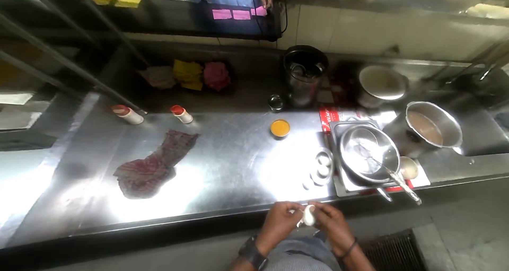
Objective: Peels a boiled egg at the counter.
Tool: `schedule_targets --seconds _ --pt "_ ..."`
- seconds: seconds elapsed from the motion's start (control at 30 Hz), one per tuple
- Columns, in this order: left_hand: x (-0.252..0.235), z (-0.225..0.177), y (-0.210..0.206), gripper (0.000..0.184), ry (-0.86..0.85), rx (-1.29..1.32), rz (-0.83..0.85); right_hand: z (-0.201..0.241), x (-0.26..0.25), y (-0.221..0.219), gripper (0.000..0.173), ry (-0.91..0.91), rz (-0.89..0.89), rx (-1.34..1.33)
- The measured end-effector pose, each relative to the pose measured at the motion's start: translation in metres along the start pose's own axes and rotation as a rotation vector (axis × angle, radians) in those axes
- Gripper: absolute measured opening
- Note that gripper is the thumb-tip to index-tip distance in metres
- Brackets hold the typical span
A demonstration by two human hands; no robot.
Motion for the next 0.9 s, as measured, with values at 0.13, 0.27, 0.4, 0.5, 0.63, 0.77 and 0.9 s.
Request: schedule_targets --seconds 0.13,0.27,0.4,0.5,0.63,0.77,0.9 --pt "0.002 0.001 0.001 0.021 0.081 0.186 0.081 0.002 0.003 0.0 0.037 -0.112 -0.041 -0.094" --pt "0.007 -0.001 0.0 0.035 0.102 0.246 0.154 0.004 0.006 -0.004 0.032 -0.058 -0.05 0.017" --pt "0.008 0.002 0.005 0.036 0.083 0.206 0.133 0.005 0.006 -0.006 0.044 0.078 0.092 0.187" --pt "0.009 0.0 0.01 0.033 0.088 0.166 0.121 0.007 0.007 -0.008 0.057 0.106 0.167 0.259" --pt "0.011 0.003 0.014 0.023 -0.027 0.027 0.06 0.008 0.009 -0.013 0.056 0.138 0.168 0.38" --pt "0.011 0.004 0.017 0.023 -0.062 0.014 0.013 0.008 0.01 -0.017 0.055 0.155 0.173 0.366" --pt "0.012 0.01 0.019 0.023 -0.033 0.079 0.018 0.004 0.009 -0.019 0.054 0.154 0.183 0.298"
Point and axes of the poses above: each hand's wrist, its own x-axis away from the middle knuckle, its own y-axis out of the back of the hand, z = x × y, the point moved 3 cm from there along -x, towards the middle knuckle, and after that the axes turned 2 degrees about -z, right-handed, at the moved point
